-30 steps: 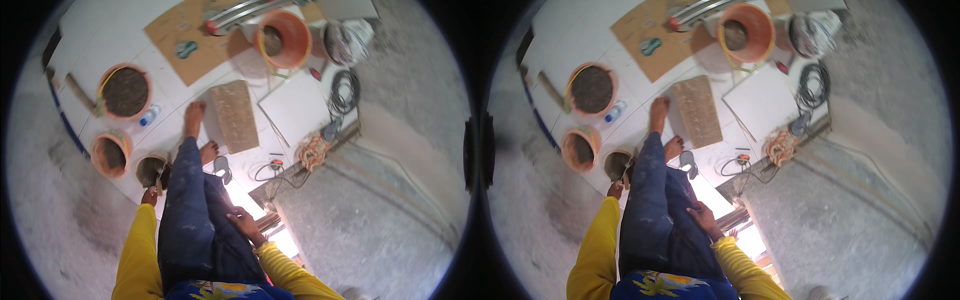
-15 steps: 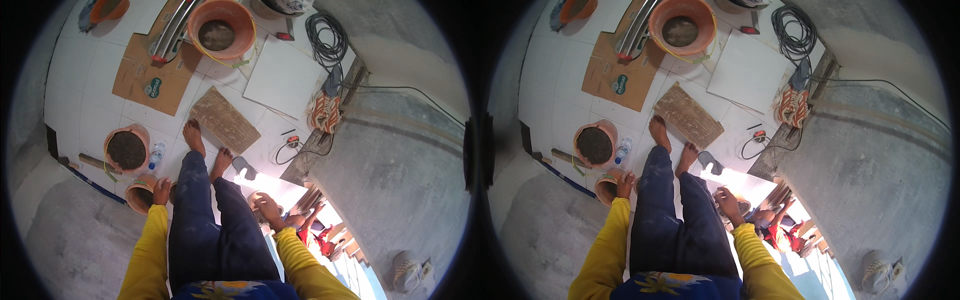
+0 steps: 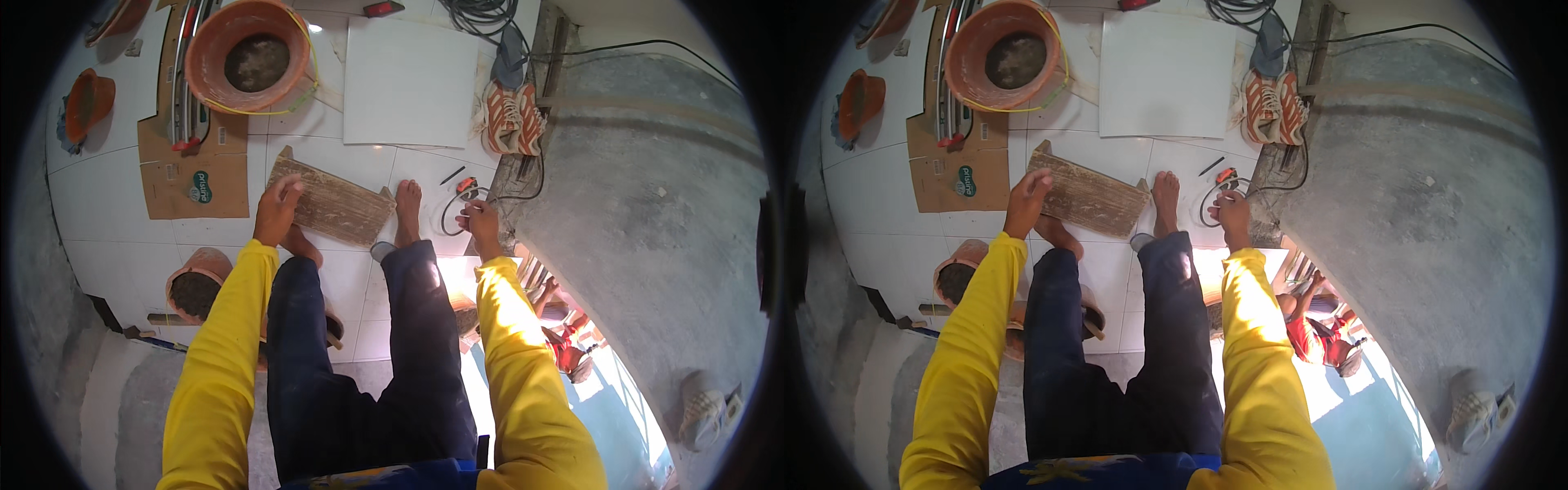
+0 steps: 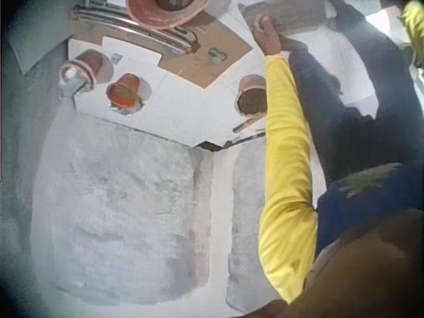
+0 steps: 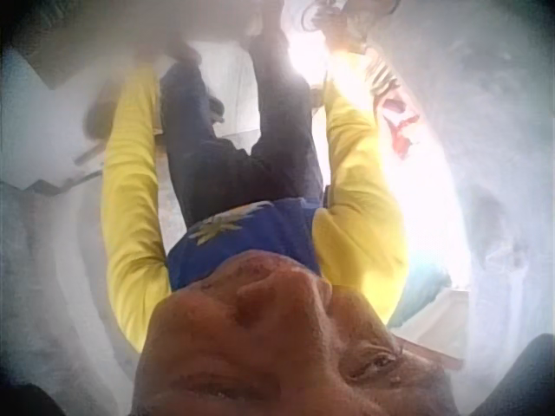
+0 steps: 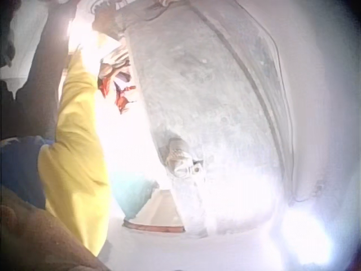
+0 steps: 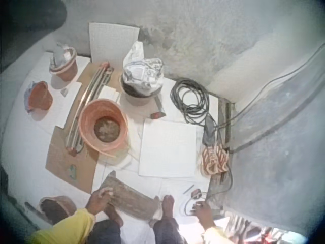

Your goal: The person measures and marks white ceramic tiles using a tape measure and a metal ruler, then uses a manual tile cutter to score and snap the tiles into smaller pieces. The person also wipes the tile surface with a cloth and moves the cut pieces aside.

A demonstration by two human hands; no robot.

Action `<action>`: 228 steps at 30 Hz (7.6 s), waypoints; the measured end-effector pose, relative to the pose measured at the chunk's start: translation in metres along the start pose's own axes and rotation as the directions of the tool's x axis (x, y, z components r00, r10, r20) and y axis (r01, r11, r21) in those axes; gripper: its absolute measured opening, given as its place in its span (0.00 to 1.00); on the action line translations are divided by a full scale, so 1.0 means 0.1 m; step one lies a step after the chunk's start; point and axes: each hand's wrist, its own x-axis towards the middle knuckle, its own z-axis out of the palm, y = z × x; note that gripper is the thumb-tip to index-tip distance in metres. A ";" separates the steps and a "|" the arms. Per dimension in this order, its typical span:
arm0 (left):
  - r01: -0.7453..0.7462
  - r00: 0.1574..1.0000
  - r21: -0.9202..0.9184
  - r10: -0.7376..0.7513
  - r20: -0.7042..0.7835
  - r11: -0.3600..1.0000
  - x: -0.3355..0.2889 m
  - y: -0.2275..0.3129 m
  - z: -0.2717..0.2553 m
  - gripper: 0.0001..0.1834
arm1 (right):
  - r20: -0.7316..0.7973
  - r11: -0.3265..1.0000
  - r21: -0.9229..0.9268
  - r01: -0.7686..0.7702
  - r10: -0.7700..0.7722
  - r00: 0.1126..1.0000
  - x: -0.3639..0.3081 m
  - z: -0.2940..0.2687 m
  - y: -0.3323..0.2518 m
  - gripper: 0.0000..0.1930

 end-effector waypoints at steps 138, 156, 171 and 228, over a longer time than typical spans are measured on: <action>0.301 0.905 -0.119 -0.323 -0.277 0.946 2.62 -0.44 1.84 0.13 | 0.051 0.950 -0.195 0.243 -0.238 0.970 2.71 0.31 -0.77 0.44; 0.234 0.769 -0.165 -0.287 -0.572 0.958 1.32 0.43 2.13 0.34 | 0.021 0.980 0.173 0.102 -0.107 0.994 1.77 -0.32 -0.68 0.23; 0.430 0.682 -0.160 -0.436 -0.587 0.888 -1.07 0.16 1.21 0.30 | 0.100 0.915 0.321 -0.243 0.223 0.970 -0.90 -0.44 0.23 0.18; 0.259 0.291 -0.593 -0.647 -0.705 0.762 -3.16 -0.69 -0.81 0.31 | 0.511 0.938 -0.172 0.300 -0.176 0.842 -3.02 1.49 -1.06 0.20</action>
